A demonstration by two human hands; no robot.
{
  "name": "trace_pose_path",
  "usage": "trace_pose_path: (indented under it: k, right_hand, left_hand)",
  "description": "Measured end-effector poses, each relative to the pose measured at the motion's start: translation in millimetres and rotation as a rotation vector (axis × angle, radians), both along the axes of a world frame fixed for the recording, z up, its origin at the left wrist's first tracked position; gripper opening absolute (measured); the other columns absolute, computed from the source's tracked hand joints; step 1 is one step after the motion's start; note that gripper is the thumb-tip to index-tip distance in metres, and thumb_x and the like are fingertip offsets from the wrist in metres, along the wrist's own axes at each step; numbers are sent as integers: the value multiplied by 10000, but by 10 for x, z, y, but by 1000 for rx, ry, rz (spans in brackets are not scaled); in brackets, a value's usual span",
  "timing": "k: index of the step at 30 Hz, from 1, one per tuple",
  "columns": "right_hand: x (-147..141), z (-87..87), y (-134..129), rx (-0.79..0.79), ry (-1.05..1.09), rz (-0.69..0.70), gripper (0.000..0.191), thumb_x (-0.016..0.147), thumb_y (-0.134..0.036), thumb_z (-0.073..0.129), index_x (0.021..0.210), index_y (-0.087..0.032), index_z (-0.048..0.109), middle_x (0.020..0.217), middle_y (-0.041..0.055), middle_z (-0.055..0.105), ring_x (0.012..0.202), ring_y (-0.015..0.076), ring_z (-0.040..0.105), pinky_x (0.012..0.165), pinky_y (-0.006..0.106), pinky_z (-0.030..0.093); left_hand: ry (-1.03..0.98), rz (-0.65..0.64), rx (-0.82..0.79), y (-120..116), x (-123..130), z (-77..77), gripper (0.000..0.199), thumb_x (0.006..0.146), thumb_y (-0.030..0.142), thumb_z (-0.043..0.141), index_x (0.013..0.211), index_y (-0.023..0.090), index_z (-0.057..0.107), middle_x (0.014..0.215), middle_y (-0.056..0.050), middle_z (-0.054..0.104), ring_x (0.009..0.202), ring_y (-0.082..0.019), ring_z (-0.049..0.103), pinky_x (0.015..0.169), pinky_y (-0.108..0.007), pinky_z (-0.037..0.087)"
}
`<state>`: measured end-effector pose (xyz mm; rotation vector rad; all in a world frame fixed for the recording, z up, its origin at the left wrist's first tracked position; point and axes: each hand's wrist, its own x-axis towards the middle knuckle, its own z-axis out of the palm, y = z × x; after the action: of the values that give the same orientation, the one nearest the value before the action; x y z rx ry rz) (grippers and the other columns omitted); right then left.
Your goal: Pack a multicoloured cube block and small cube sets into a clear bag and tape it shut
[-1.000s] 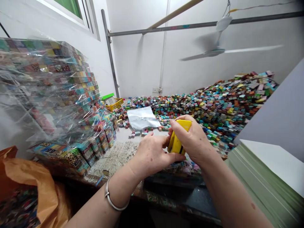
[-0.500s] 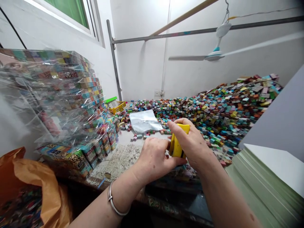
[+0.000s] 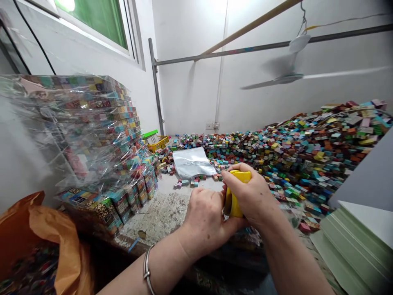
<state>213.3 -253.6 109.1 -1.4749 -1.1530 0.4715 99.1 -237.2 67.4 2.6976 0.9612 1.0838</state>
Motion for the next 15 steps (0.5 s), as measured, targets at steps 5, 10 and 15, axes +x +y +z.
trace_pose_path:
  k: [5,10,15]
  right_hand:
    - [43,-25,52,4,-25,-3,181,696,-377,594,756,-225,518,566,-41,556,493,142,543,477,245,425]
    - [69,-35,54,4,40,36,200,696,-377,584,803,-214,539,570,-34,562,496,154,554,456,246,435]
    - [92,-5,-40,35,306,182,215,697,-340,596,858,-218,523,639,-23,596,523,155,569,449,253,467]
  left_hand:
    - [-1,9,38,5,36,-19,506,730,633,522,710,132,593,660,-72,615,674,-244,577,662,-394,391]
    - [-37,7,-80,27,-39,-9,521,642,648,611,786,148,639,736,-67,640,745,-241,578,701,-376,405]
    - [-53,-183,-222,50,-200,60,384,736,465,638,1012,198,615,962,-37,655,903,-200,567,791,-316,418]
